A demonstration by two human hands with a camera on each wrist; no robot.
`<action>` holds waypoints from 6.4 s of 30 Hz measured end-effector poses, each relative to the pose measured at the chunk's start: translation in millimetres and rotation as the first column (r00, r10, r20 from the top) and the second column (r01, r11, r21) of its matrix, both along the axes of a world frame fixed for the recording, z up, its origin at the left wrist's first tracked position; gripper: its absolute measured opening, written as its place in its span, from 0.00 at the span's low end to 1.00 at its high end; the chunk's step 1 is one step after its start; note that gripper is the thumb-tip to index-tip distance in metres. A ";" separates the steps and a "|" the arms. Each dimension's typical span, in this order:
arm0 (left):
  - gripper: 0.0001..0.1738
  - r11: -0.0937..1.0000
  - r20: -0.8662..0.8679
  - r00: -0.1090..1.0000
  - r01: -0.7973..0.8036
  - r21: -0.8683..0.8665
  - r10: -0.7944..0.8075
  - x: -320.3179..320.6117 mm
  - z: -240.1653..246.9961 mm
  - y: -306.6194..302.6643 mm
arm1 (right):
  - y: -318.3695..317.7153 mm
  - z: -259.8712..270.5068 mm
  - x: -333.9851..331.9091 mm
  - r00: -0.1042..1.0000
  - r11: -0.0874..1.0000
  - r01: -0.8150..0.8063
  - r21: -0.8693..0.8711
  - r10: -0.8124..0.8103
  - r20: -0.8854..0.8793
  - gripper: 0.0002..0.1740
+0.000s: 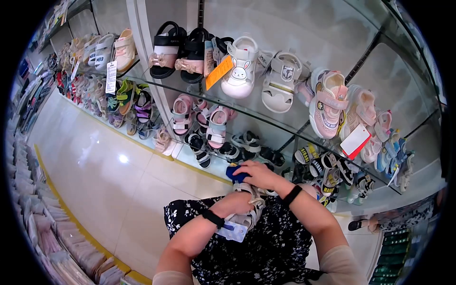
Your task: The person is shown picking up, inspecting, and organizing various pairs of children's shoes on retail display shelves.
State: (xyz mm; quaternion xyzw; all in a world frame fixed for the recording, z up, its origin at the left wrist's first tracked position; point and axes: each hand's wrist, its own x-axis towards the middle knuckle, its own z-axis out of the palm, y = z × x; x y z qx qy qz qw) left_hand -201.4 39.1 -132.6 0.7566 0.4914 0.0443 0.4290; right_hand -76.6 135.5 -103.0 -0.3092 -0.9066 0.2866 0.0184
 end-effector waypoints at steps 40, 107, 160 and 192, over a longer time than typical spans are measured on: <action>0.21 0.991 0.150 0.987 -0.079 0.104 0.063 12.6 2.1 -9.0 | -6.5 -49.3 16.9 0.568 0.621 0.647 -0.441 -0.779 -0.264 0.22; 0.20 0.588 0.618 -0.326 -0.198 -0.784 0.715 -46.4 -34.4 27.1 | 105.5 -23.9 204.7 0.648 0.570 0.736 0.366 -0.749 -0.136 0.19; 0.14 0.509 0.594 -0.287 -0.321 -0.799 0.751 -38.0 -21.9 24.5 | 103.2 -57.5 178.0 0.657 0.605 0.751 -0.267 -0.638 0.402 0.09; 0.19 0.400 0.451 -0.412 -0.208 -0.893 0.792 -38.9 -17.5 17.5 | 105.0 -77.8 -52.5 0.948 0.691 0.239 0.682 -0.318 -0.010 0.17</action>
